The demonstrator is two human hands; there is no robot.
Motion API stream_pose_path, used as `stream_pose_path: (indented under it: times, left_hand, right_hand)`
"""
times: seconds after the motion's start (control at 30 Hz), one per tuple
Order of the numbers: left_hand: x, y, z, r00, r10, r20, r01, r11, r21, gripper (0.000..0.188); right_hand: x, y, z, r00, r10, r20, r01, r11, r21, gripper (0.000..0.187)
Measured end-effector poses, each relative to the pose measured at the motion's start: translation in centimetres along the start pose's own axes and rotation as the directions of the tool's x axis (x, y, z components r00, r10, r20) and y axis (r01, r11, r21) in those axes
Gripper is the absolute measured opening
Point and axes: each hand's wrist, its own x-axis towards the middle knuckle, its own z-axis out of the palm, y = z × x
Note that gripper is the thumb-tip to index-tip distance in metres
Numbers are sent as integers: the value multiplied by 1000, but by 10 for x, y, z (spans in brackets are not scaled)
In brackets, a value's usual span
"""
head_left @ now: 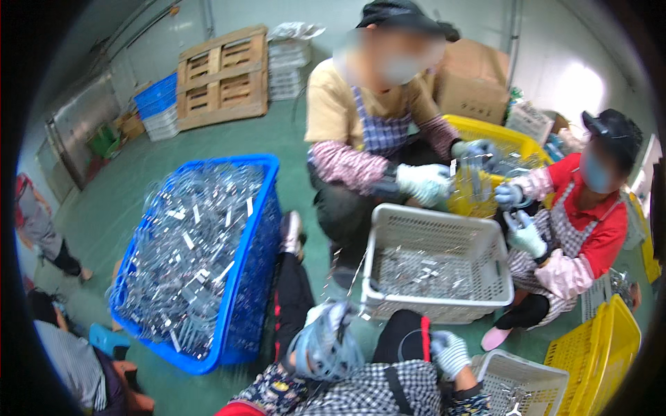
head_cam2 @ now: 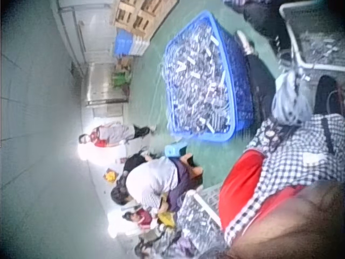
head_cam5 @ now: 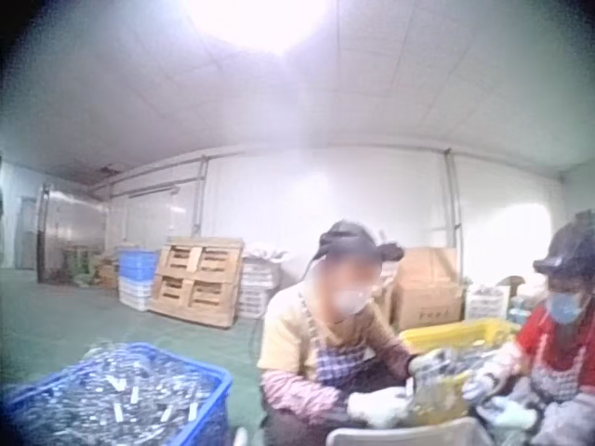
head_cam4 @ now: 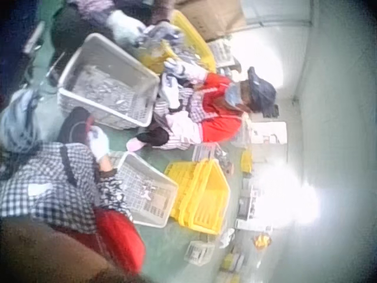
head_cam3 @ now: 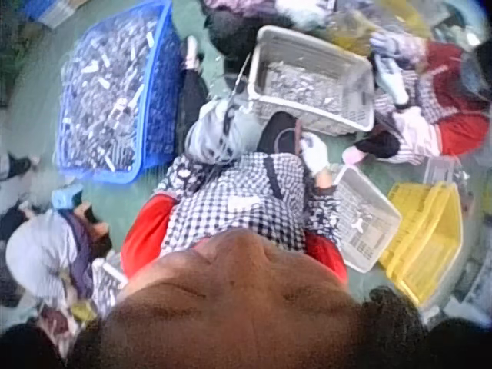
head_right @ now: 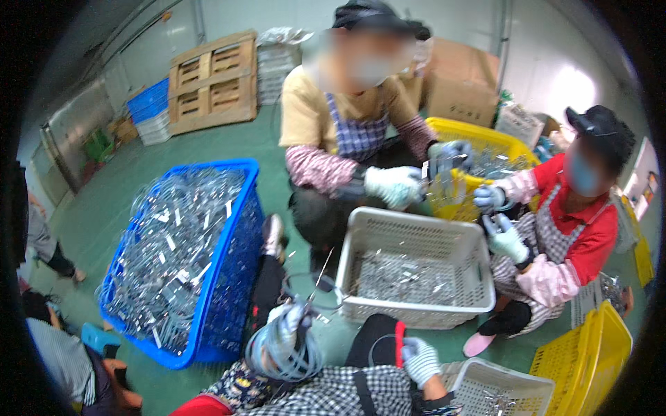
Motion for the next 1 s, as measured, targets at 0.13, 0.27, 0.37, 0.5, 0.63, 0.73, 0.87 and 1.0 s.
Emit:
stream_pose_path:
  times: [0.13, 0.27, 0.37, 0.5, 0.63, 0.73, 0.87, 1.0]
  left_hand:
    - [14, 4, -4, 981, 3, 192, 57, 951, -303, 18]
    - [15, -11, -18, 851, 516, 100, -525, 828, 197, 7]
    - [6, -3, -22, 849, 488, 201, -527, 770, 359, 7]
    - [-1, 3, -25, 739, 601, 305, -665, 579, 471, 6]
    - [-10, 0, -28, 981, 193, 29, -187, 971, -149, 8]
    - [-18, 8, -21, 926, 376, 28, -376, 915, 145, 17]
    - [-22, 9, -24, 976, 172, 137, -139, 965, -221, 20]
    - [-33, 8, -7, 938, 287, 196, -230, 936, -268, 21]
  right_hand:
    - [-3, -96, -46, 988, -135, -72, 141, 986, 87, 18]
    - [6, -216, -52, 965, -170, -201, 236, 897, 374, 17]
    - [33, -247, -34, 890, -340, -304, 434, 836, 335, 17]
    - [61, -232, -9, 873, -406, -271, 458, 874, 164, 19]
    - [55, -217, -5, 925, -348, -152, 375, 902, 215, 21]
    - [50, -218, -6, 953, -300, -30, 296, 911, 287, 21]
    - [57, -222, -8, 952, -304, -19, 298, 917, 266, 21]
    - [71, -225, -5, 835, -538, -114, 547, 833, 78, 22]
